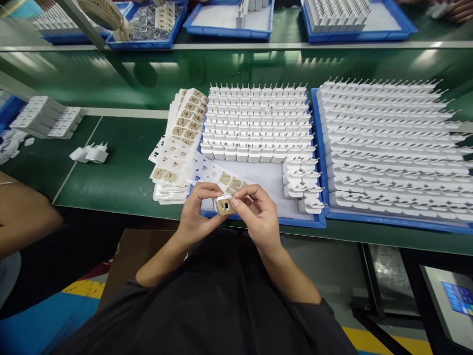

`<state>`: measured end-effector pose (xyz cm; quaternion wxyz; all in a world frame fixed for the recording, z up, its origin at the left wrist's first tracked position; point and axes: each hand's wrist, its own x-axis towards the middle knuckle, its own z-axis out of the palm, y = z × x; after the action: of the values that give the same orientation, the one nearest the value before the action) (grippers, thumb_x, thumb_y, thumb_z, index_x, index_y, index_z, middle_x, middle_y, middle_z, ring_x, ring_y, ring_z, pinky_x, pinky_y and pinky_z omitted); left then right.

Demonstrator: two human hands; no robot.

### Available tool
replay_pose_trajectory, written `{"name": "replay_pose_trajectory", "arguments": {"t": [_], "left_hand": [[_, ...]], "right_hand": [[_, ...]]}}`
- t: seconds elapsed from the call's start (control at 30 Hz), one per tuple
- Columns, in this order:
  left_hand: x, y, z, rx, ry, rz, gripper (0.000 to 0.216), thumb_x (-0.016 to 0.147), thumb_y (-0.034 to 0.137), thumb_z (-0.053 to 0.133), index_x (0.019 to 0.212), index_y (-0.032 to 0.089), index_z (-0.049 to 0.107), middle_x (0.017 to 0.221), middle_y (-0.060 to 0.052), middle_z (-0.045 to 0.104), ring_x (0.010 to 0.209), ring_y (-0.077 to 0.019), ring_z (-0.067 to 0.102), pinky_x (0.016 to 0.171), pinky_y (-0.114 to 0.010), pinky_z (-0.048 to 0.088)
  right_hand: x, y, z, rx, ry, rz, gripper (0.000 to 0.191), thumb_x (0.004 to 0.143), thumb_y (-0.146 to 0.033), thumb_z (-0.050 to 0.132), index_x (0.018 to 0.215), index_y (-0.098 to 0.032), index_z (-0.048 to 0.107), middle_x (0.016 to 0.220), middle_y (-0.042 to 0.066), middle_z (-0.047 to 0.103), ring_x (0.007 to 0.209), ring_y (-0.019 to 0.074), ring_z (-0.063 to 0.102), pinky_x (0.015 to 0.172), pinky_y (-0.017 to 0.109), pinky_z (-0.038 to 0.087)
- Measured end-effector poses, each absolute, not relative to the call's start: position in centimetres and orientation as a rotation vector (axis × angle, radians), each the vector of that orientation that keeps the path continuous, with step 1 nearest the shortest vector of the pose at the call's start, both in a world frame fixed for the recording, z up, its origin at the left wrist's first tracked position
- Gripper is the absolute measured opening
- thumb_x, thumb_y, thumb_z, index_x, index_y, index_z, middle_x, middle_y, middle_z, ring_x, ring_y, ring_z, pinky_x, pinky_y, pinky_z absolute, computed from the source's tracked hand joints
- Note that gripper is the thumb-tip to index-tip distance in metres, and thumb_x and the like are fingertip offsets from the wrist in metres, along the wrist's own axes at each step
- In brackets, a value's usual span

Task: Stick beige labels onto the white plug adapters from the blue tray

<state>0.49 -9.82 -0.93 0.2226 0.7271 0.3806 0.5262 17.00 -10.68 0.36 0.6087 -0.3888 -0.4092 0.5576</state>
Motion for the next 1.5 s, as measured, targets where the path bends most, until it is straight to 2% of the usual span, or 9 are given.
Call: {"name": "replay_pose_trajectory", "arguments": {"t": [0.27,0.6,0.9,1.2,1.5], "left_hand": [[0.4,-9.8,-1.0,2.007,1.056,1.443,0.042,0.08,0.017,0.084,0.113,0.023,0.059,0.107,-0.006,0.068,0.101,-0.0205,0.067,0.086,-0.035,0.053],[0.3,-9.9,-0.9,2.003,1.066,1.425,0.042,0.08,0.017,0.084,0.113,0.023,0.059,0.107,-0.006,0.068,0.101,-0.0213,0.067,0.085,-0.036,0.053],[0.3,-10.0,-0.9,2.048,1.101,1.44,0.039,0.082,0.019,0.083,0.112,0.023,0.059,0.105,-0.005,0.068,0.099,-0.0203,0.067,0.086,-0.035,0.053],[0.3,-9.9,-0.8,2.091,1.119,1.455,0.037,0.083,0.018,0.081,0.111,0.024,0.058,0.103,-0.005,0.069,0.096,-0.0204,0.068,0.084,-0.036,0.053],[0.4,-9.9,-1.1,2.094,1.158,1.514,0.035,0.083,0.017,0.08,0.11,0.022,0.058,0.102,-0.004,0.067,0.094,-0.0177,0.065,0.084,-0.032,0.054]], "right_hand": [[16.9,-10.8,0.5,-0.9,-0.949,1.284,0.008,0.087,-0.019,0.078,0.088,-0.026,0.073,0.087,-0.002,0.068,0.083,0.0122,0.065,0.078,0.023,0.056],[16.8,-10.9,0.4,-0.961,-0.984,1.238,0.007,0.088,-0.022,0.077,0.089,-0.026,0.071,0.088,-0.001,0.066,0.085,0.0144,0.065,0.078,0.025,0.057],[16.5,-10.8,0.6,-0.996,-1.033,1.189,0.012,0.085,-0.022,0.081,0.089,-0.025,0.07,0.085,-0.001,0.064,0.078,0.0129,0.063,0.071,0.025,0.056],[16.1,-11.0,0.5,-1.112,-1.072,1.135,0.015,0.087,-0.033,0.08,0.09,-0.024,0.068,0.088,0.001,0.065,0.084,0.0174,0.066,0.076,0.031,0.058],[15.5,-11.2,0.5,-1.156,-1.23,0.871,0.009,0.09,-0.026,0.076,0.093,-0.025,0.067,0.087,-0.001,0.065,0.075,0.0141,0.064,0.073,0.031,0.057]]}}
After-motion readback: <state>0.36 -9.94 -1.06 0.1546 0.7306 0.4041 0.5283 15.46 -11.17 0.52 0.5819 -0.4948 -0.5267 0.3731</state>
